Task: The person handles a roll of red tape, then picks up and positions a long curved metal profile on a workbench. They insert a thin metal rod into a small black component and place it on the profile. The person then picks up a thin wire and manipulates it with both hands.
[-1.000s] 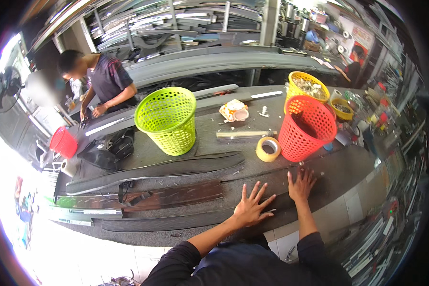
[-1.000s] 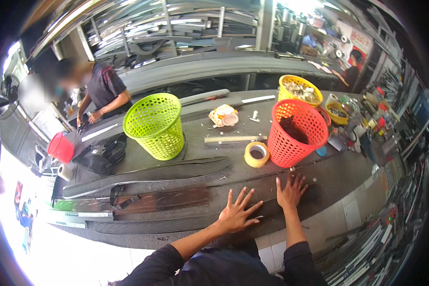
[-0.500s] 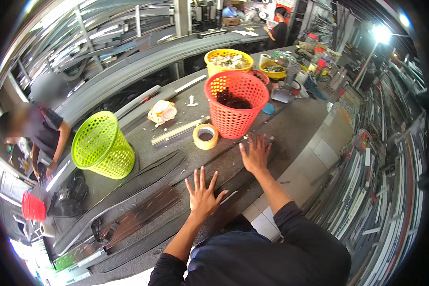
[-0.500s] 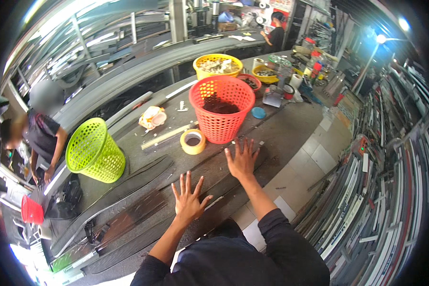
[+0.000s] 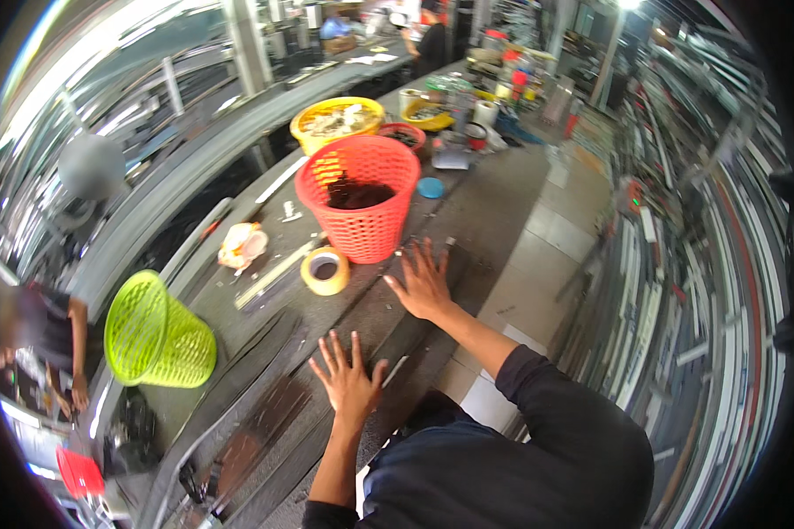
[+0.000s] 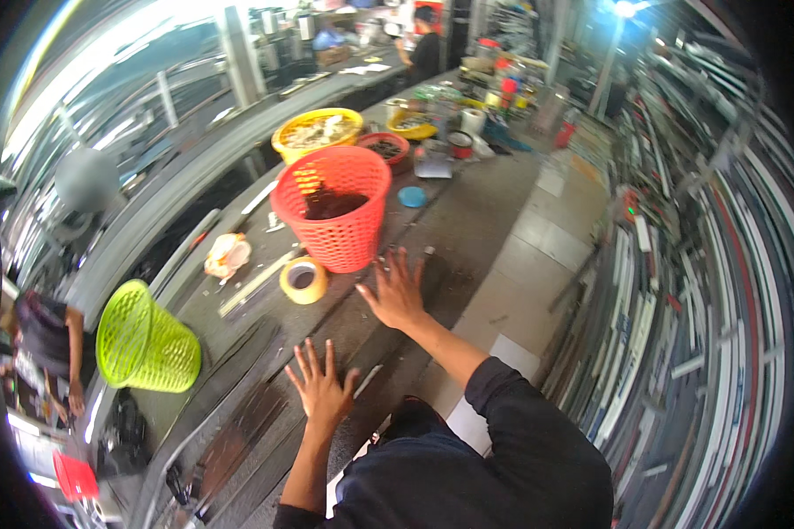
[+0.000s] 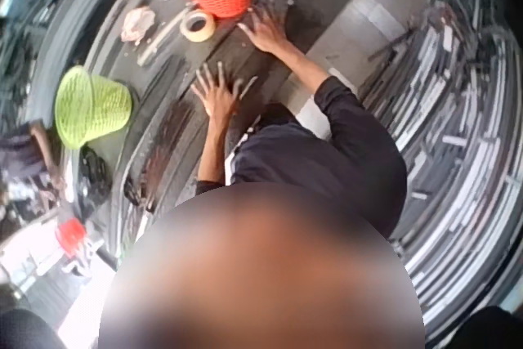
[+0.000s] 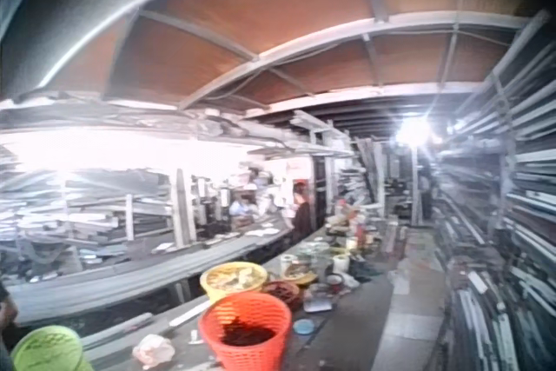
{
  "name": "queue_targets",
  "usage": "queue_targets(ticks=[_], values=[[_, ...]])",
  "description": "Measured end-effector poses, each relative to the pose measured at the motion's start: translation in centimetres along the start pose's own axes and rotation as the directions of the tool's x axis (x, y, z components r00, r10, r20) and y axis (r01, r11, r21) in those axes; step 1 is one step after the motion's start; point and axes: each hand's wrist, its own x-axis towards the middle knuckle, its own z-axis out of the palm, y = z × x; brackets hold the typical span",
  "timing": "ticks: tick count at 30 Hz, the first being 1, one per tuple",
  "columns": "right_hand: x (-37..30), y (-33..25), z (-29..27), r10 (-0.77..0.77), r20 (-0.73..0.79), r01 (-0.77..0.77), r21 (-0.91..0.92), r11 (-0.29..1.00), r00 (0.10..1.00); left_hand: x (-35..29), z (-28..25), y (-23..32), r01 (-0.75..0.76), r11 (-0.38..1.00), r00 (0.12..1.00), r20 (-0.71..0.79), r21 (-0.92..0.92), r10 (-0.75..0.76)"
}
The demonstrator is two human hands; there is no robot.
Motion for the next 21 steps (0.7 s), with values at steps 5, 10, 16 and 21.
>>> queue_targets(ticks=[5, 10, 16, 21], values=[[-1.4, -0.1, 0.0, 0.056, 0.133, -0.033, -0.169, 0.985, 0.99, 0.1, 1.0, -0.4, 0.017, 0.999, 0.999, 0.039, -0.03, -0.016], [1.6, -0.2, -2.9, -0.061, -0.11, 0.058, -0.031, 0.998, 0.992, 0.5, 0.6, -0.2, 0.008, 1.0, 0.999, 0.044, 0.009, -0.008], [0.8, 1.9, -1.8, 0.041, 0.06, -0.036, -0.085, 0.996, 0.997, 0.5, 1.1, -0.5, 0.023, 1.0, 0.997, 0.069, 0.017, -0.024], [-0.3, 3.5, 1.5, -0.02, -0.036, 0.017, -0.078, 0.997, 0.999, 0.5, -1.0, 0.8, 0.091, 0.992, 0.987, 0.139, -0.089, -0.078]])
